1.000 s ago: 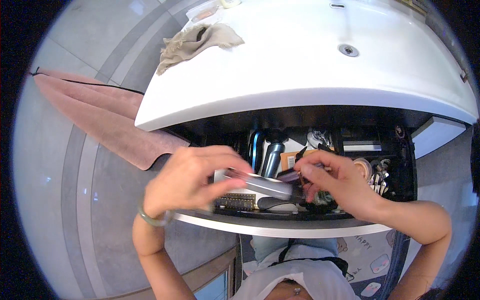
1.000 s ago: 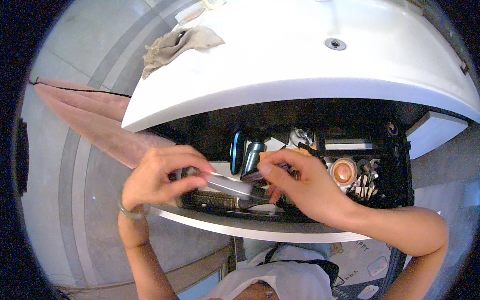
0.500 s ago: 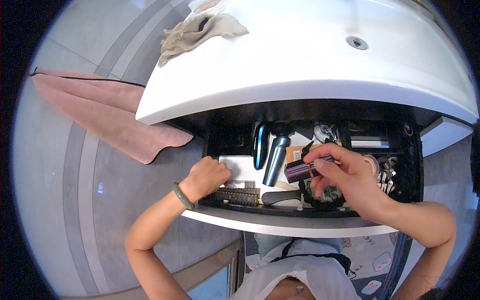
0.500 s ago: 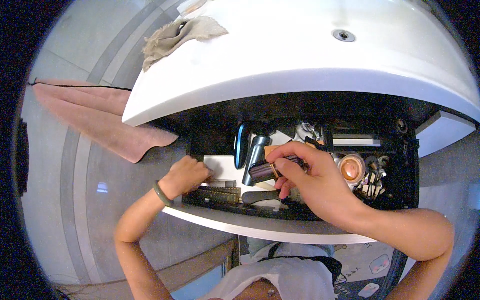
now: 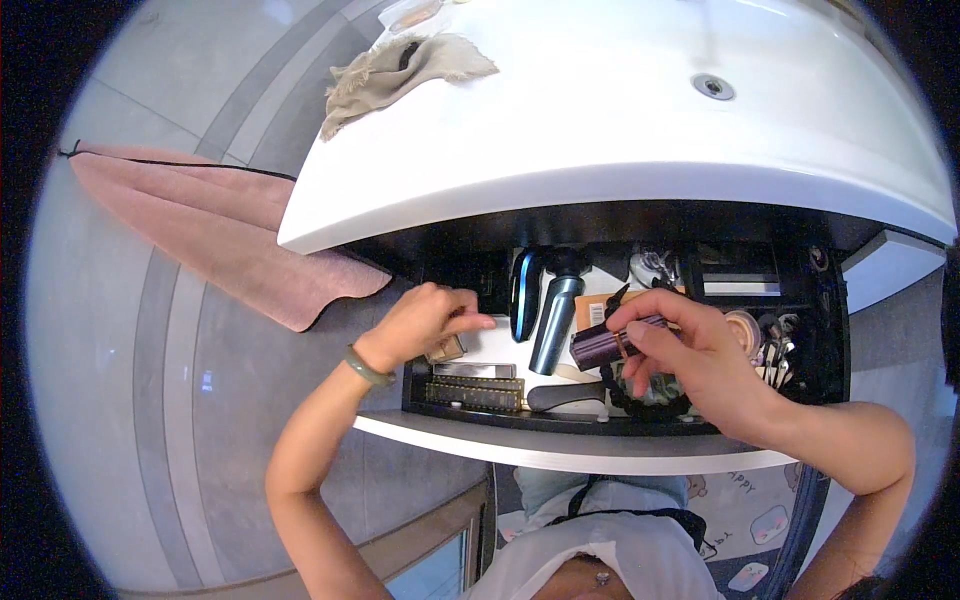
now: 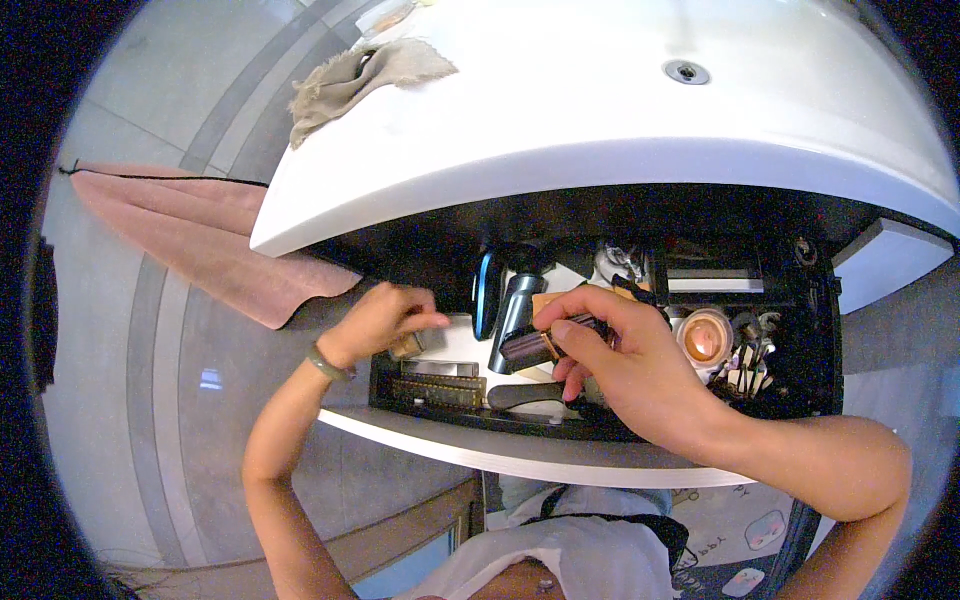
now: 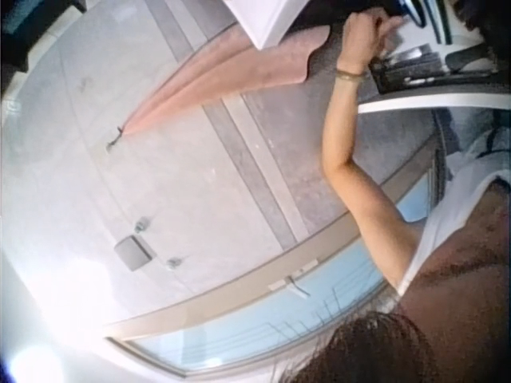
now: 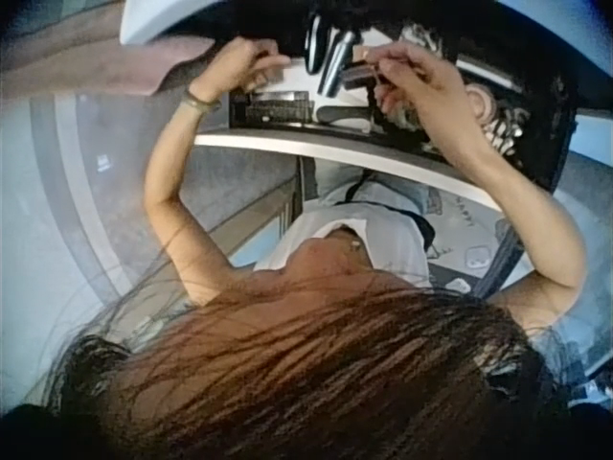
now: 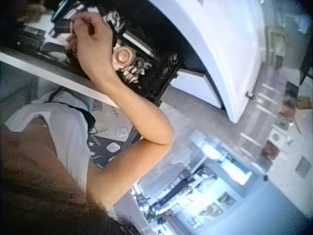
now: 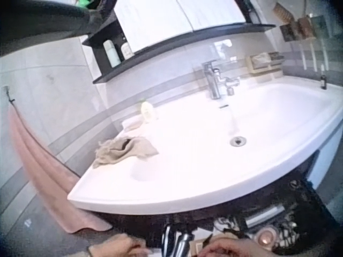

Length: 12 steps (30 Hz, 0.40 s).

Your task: The person wipes various cosmetic and grooming items with a cloth, including an electric shaver and a small black box, before organizing them within a bathroom sink drawer.

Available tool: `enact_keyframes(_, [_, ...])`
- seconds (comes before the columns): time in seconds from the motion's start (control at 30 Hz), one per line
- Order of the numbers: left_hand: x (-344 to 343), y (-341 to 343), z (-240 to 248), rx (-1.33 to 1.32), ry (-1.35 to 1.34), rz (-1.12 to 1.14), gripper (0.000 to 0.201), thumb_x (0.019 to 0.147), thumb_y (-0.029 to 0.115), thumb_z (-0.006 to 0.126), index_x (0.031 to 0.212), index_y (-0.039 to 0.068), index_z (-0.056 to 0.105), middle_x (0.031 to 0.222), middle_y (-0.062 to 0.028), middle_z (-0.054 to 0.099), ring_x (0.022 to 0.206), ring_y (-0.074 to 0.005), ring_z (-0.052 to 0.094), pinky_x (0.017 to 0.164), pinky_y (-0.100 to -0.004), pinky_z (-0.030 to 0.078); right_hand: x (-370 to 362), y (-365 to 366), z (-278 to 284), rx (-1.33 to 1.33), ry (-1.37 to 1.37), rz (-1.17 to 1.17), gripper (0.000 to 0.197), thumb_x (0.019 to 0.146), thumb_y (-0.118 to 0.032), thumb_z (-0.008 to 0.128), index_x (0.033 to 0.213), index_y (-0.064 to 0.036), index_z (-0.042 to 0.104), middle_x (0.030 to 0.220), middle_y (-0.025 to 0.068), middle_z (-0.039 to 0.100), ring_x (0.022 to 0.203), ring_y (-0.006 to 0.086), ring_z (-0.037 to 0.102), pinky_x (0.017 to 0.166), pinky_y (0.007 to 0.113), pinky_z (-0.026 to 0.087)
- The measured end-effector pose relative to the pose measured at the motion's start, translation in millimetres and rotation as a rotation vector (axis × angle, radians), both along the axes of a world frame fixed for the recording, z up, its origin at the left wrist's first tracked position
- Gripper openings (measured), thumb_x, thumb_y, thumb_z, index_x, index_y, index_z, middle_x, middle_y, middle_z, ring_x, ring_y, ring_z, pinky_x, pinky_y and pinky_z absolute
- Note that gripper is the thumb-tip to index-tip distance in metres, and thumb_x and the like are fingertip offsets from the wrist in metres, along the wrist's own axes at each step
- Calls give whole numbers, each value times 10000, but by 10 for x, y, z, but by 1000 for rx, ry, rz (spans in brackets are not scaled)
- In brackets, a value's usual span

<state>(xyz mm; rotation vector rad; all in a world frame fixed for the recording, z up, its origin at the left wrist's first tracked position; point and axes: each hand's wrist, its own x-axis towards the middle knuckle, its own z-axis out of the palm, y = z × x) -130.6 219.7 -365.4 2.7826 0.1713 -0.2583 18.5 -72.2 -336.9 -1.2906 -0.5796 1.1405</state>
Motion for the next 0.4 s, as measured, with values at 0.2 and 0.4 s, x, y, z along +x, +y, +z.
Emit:
enact_keyframes(0.2, [-105, 18, -102, 105, -85, -165, 259, 846, 309, 640, 880, 53, 665, 870, -112, 666, 801, -316, 634, 702, -389, 517, -23, 6, 22, 7, 20, -24, 167, 962, -102, 499, 1044, 19, 580, 835, 43, 552, 683, 91, 571, 595, 231, 496])
enact_keyframes(0.4, [-183, 69, -90, 40, 210, -257, 214, 864, 195, 637, 1035, 87, 707, 1184, -106, 613, 935, -313, 640, 812, -370, 521, -4, 2, 5, 16, 6, -4, 163, 965, -96, 487, 1053, 1, 584, 859, 47, 559, 705, 97, 573, 616, 240, 506])
